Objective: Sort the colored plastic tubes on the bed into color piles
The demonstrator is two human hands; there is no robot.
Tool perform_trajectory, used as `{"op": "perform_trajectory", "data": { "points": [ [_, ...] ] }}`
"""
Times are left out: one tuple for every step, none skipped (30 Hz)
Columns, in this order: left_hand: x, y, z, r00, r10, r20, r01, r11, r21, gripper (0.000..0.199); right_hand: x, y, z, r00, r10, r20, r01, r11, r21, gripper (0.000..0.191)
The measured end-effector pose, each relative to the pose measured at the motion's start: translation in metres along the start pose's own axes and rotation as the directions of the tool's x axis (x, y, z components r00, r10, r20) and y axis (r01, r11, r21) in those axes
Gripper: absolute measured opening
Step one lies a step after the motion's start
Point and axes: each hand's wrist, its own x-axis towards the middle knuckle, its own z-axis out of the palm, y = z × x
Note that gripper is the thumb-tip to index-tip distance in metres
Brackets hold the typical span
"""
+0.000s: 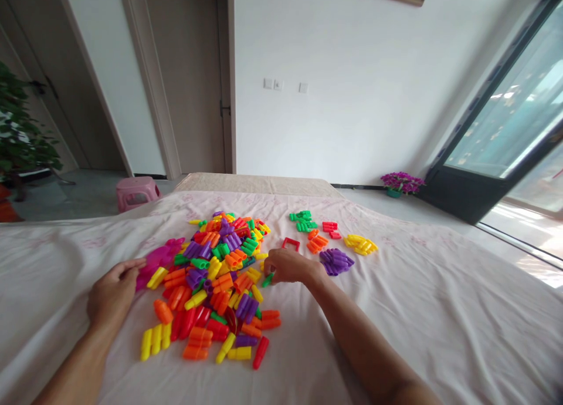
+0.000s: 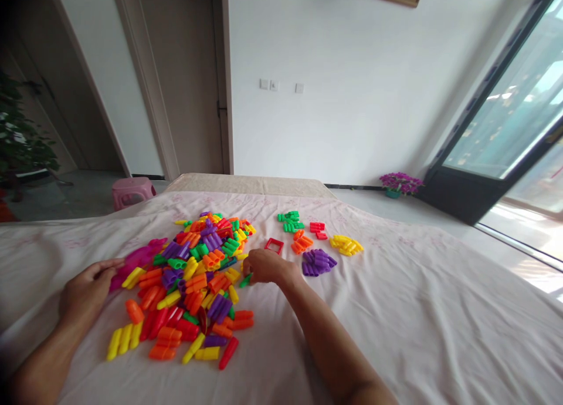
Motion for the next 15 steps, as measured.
{"op": "perform_trajectory", "data": {
  "points": [
    [-0.001, 0.003, -0.001, 0.999, -0.037, 0.004, 0.037, 0.999, -0.02, 0.039, 0.0, -0.001, 0.001, 1.0, -0.004, -0.013, 0.004, 1.0, -0.023, 0.026],
    [-0.002, 0.005, -0.002, 0.998, -0.068, 0.006, 0.069, 0.997, -0.036, 0.038, -0.001, -0.001, 0.001, 1.0, -0.001, -0.023, 0.0, 1.0, -0.031, 0.026],
    [-0.003, 0.007, -0.003, 0.996, -0.088, 0.009, 0.088, 0.995, -0.045, 0.038, -0.002, -0.001, -0.001, 0.999, 0.012, -0.03, -0.013, 1.0, -0.028, 0.026],
    [-0.004, 0.009, -0.004, 0.996, -0.091, 0.013, 0.092, 0.995, -0.047, 0.038, -0.003, 0.001, -0.003, 0.999, 0.036, -0.036, -0.036, 0.999, -0.017, 0.025],
    [-0.004, 0.01, -0.005, 0.996, -0.091, 0.016, 0.092, 0.995, -0.049, 0.038, -0.005, 0.003, -0.006, 0.996, 0.073, -0.044, -0.073, 0.997, 0.0, 0.024],
    [-0.004, 0.011, -0.005, 0.996, -0.088, 0.02, 0.089, 0.995, -0.052, 0.038, -0.007, 0.006, -0.01, 0.991, 0.123, -0.059, -0.121, 0.992, 0.021, 0.023],
    [-0.004, 0.011, -0.006, 0.996, -0.086, 0.024, 0.087, 0.995, -0.055, 0.037, -0.01, 0.009, -0.014, 0.98, 0.182, -0.084, -0.179, 0.983, 0.045, 0.021],
    [-0.004, 0.011, -0.006, 0.996, -0.083, 0.025, 0.085, 0.995, -0.058, 0.037, -0.012, 0.013, -0.018, 0.962, 0.247, -0.113, -0.239, 0.968, 0.079, 0.019],
    [-0.004, 0.011, -0.006, 0.997, -0.079, 0.026, 0.081, 0.995, -0.062, 0.037, -0.015, 0.018, -0.022, 0.939, 0.314, -0.141, -0.298, 0.946, 0.125, 0.018],
    [-0.004, 0.011, -0.006, 0.997, -0.076, 0.024, 0.077, 0.995, -0.066, 0.037, -0.017, 0.024, -0.024, 0.908, 0.383, -0.168, -0.355, 0.918, 0.178, 0.017],
    [-0.003, 0.01, -0.006, 0.997, -0.075, 0.026, 0.077, 0.995, -0.07, 0.037, -0.02, 0.03, -0.026, 0.871, 0.45, -0.195, -0.405, 0.884, 0.232, 0.017],
    [-0.003, 0.01, -0.006, 0.997, -0.076, 0.03, 0.078, 0.994, -0.073, 0.037, -0.022, 0.036, -0.027, 0.828, 0.515, -0.221, -0.451, 0.846, 0.284, 0.017],
    [-0.003, 0.009, -0.005, 0.996, -0.079, 0.034, 0.081, 0.994, -0.074, 0.037, -0.024, 0.043, -0.027, 0.775, 0.58, -0.249, -0.492, 0.803, 0.337, 0.018],
    [-0.003, 0.009, -0.005, 0.996, -0.082, 0.039, 0.085, 0.994, -0.074, 0.037, -0.026, 0.05, -0.026, 0.714, 0.639, -0.284, -0.523, 0.758, 0.391, 0.019],
    [-0.003, 0.009, -0.005, 0.995, -0.086, 0.043, 0.089, 0.993, -0.072, 0.037, -0.028, 0.057, -0.024, 0.649, 0.687, -0.326, -0.534, 0.717, 0.448, 0.022]
  ]
}}
